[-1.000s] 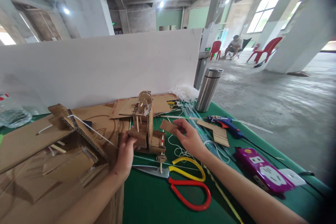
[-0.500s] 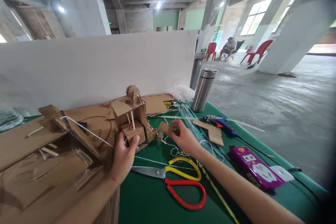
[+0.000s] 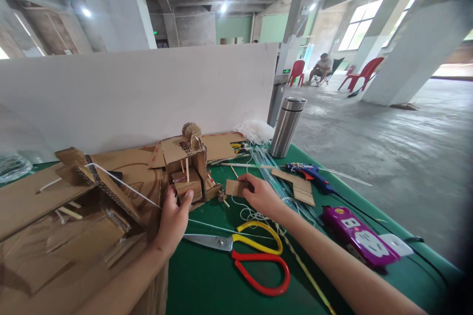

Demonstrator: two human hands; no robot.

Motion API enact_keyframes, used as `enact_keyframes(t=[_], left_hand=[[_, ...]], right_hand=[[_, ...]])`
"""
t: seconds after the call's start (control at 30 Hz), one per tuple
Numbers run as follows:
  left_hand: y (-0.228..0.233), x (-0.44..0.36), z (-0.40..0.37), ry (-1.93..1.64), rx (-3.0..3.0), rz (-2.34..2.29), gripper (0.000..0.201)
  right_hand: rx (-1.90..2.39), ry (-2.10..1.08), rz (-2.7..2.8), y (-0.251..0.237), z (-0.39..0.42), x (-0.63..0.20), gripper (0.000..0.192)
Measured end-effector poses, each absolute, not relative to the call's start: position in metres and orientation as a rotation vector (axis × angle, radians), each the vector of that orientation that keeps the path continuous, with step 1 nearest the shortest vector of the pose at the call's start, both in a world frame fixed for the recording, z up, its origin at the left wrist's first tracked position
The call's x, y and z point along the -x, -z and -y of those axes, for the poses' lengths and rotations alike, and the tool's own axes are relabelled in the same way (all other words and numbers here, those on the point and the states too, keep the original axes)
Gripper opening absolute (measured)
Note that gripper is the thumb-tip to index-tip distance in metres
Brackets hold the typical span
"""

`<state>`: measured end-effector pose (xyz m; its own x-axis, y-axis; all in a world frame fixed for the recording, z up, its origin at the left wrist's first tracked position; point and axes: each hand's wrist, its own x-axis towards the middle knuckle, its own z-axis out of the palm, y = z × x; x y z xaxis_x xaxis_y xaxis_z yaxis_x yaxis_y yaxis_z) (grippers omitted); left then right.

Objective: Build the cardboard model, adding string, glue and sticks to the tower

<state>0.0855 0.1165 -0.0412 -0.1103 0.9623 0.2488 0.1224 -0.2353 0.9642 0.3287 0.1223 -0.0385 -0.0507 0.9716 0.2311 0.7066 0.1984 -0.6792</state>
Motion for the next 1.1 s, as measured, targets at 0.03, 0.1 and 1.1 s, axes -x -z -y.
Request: enact_keyframes(t=[0.03, 0.1, 1.1], left_hand=[[0.041, -0.086, -0.117, -1.434, -1.407, -1.26, 0.037], [0.04, -0.086, -0.116, -1.438, -1.397, -1.259, 0.037], [0.034, -0.09, -0.113, -1.468, -1.115, -1.28, 0.023]], right_hand=[[1.592, -0.491, 1.84, 0.039, -0.122, -0.328, 0.032], [1.647, -0.426, 1.881, 0.04, -0.123, -0.327, 0.034], [2.357, 0.247, 2.079, 0.028, -0.062, -0.423, 0.025]])
